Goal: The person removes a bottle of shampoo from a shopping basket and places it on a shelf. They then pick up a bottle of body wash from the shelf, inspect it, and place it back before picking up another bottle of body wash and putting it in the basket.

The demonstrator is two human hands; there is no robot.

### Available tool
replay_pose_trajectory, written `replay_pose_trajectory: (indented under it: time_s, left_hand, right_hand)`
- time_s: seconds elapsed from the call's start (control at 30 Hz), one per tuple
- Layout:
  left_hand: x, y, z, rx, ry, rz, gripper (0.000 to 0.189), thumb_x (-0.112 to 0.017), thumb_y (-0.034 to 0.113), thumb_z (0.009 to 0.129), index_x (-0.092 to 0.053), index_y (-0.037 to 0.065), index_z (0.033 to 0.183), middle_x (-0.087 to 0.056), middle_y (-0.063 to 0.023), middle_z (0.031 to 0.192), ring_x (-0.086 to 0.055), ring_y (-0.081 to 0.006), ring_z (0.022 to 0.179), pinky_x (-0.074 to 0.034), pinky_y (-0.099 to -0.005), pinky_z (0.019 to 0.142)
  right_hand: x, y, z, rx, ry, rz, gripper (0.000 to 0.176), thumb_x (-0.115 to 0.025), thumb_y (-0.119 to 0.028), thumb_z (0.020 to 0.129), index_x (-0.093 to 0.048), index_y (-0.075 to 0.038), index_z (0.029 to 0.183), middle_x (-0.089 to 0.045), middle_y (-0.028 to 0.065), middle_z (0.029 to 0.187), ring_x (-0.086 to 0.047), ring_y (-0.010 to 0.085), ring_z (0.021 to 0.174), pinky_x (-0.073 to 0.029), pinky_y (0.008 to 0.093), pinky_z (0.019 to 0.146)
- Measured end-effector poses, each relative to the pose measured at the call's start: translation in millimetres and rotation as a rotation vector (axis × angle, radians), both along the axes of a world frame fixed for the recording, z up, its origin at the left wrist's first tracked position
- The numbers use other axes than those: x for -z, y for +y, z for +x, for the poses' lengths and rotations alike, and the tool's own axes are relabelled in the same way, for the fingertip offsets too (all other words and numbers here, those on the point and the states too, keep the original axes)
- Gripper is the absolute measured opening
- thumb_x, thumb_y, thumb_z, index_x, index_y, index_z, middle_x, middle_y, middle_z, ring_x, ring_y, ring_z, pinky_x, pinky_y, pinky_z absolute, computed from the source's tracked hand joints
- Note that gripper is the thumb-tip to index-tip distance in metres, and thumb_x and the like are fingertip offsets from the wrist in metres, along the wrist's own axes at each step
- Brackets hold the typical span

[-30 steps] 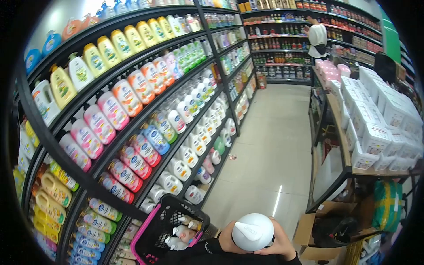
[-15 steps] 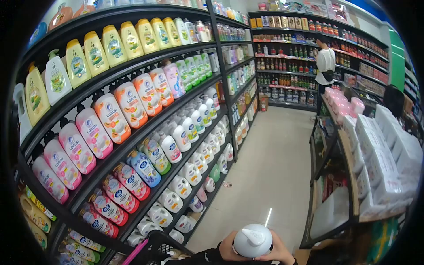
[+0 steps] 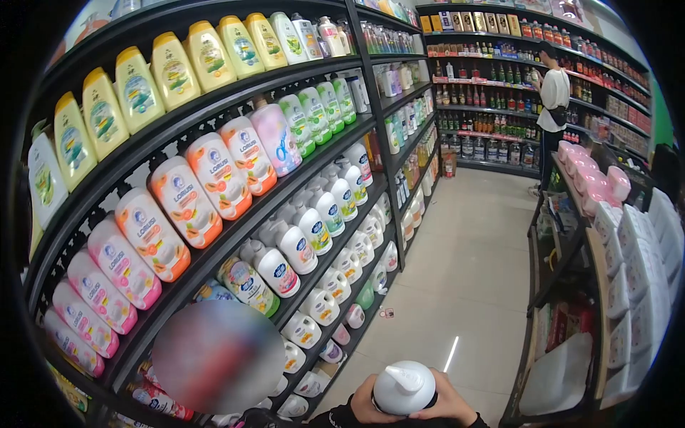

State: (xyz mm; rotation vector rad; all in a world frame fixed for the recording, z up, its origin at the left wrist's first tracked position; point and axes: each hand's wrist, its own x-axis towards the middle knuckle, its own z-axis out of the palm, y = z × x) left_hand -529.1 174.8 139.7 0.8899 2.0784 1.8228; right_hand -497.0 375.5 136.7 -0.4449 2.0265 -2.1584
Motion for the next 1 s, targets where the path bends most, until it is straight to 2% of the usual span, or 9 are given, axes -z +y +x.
replay_pose_trajectory:
  time_s: [0.13,0.2,0.43,0.57,0.63,0.73,0.87,0.93,1.0]
  left_hand:
    - [6,39,-49,-0.091,0.032,0.090,0.078,-0.083,0.017,0.052,-0.040,0.006,0.115,-0.054,-0.0143,0.107,-0.054,-0.0226,0.099,-0.043,-0.0361,0.082]
    - [-6,63,-71,-0.122,-0.046,0.019,0.078,-0.084,0.017,0.051,-0.040,0.006,0.115,-0.055,-0.0133,0.106,-0.054,-0.0212,0.099,-0.043,-0.0355,0.082]
    - [-36,152,-177,-0.121,-0.064,0.034,0.078,-0.084,0.014,0.049,-0.041,0.006,0.114,-0.055,-0.0128,0.103,-0.054,-0.0202,0.098,-0.043,-0.0340,0.082]
    - [-1,188,-237,-0.094,-0.013,0.161,0.077,-0.084,0.016,0.050,-0.041,0.005,0.113,-0.056,-0.0124,0.102,-0.054,-0.0205,0.097,-0.043,-0.0343,0.081]
    - [1,193,-263,0.013,-0.018,-0.012,0.064,-0.080,0.022,0.057,-0.045,0.001,0.105,-0.056,-0.0134,0.098,-0.057,-0.0222,0.092,-0.045,-0.0335,0.078]
    - [-2,206,-300,0.080,-0.118,-0.117,0.076,-0.081,0.019,0.056,-0.038,0.001,0.115,-0.050,-0.0126,0.109,-0.050,-0.0203,0.102,-0.040,-0.0343,0.087]
    - [15,220,-354,0.087,-0.133,-0.135,0.075,-0.081,0.020,0.056,-0.038,0.001,0.114,-0.050,-0.0123,0.109,-0.049,-0.0196,0.103,-0.039,-0.0340,0.087]
    - [23,226,-386,0.075,-0.028,-0.071,0.065,-0.081,0.023,0.056,-0.044,0.003,0.105,-0.055,-0.0122,0.100,-0.055,-0.0193,0.094,-0.043,-0.0315,0.080]
    - [20,235,-416,0.073,0.043,0.002,0.071,-0.082,0.021,0.053,-0.043,0.004,0.109,-0.055,-0.0124,0.101,-0.055,-0.0200,0.094,-0.044,-0.0329,0.080]
  right_hand:
    - [8,30,-53,-0.021,-0.008,-0.034,0.093,-0.083,-0.020,0.048,-0.034,0.001,0.124,-0.044,0.0114,0.119,-0.041,0.0217,0.113,-0.030,0.0347,0.096]
    - [13,47,-78,0.089,-0.160,-0.143,0.093,-0.083,-0.020,0.047,-0.034,0.001,0.123,-0.045,0.0113,0.118,-0.041,0.0219,0.113,-0.031,0.0352,0.096]
    - [8,133,-184,0.132,-0.019,-0.072,0.090,-0.082,-0.020,0.048,-0.036,0.000,0.123,-0.046,0.0111,0.117,-0.043,0.0219,0.111,-0.032,0.0359,0.095]
    - [4,168,-228,0.142,0.023,-0.083,0.088,-0.081,-0.020,0.049,-0.037,0.000,0.122,-0.045,0.0114,0.117,-0.043,0.0226,0.111,-0.032,0.0364,0.094]
    - [2,182,-249,0.153,0.046,-0.050,0.087,-0.081,-0.020,0.050,-0.037,0.000,0.122,-0.045,0.0116,0.118,-0.043,0.0227,0.111,-0.032,0.0366,0.094]
    - [2,194,-281,0.166,-0.018,-0.151,0.087,-0.081,-0.021,0.050,-0.037,0.000,0.121,-0.045,0.0120,0.118,-0.042,0.0224,0.111,-0.033,0.0364,0.094]
    - [9,207,-329,0.205,-0.030,-0.107,0.088,-0.082,-0.021,0.050,-0.036,0.000,0.122,-0.044,0.0121,0.120,-0.041,0.0221,0.113,-0.032,0.0363,0.095]
    - [12,212,-355,0.208,-0.022,-0.066,0.089,-0.082,-0.021,0.050,-0.035,0.000,0.123,-0.043,0.0121,0.120,-0.041,0.0220,0.113,-0.032,0.0364,0.095]
    - [16,214,-380,0.259,-0.078,-0.113,0.089,-0.081,-0.022,0.051,-0.035,0.000,0.123,-0.043,0.0121,0.121,-0.041,0.0222,0.113,-0.031,0.0363,0.095]
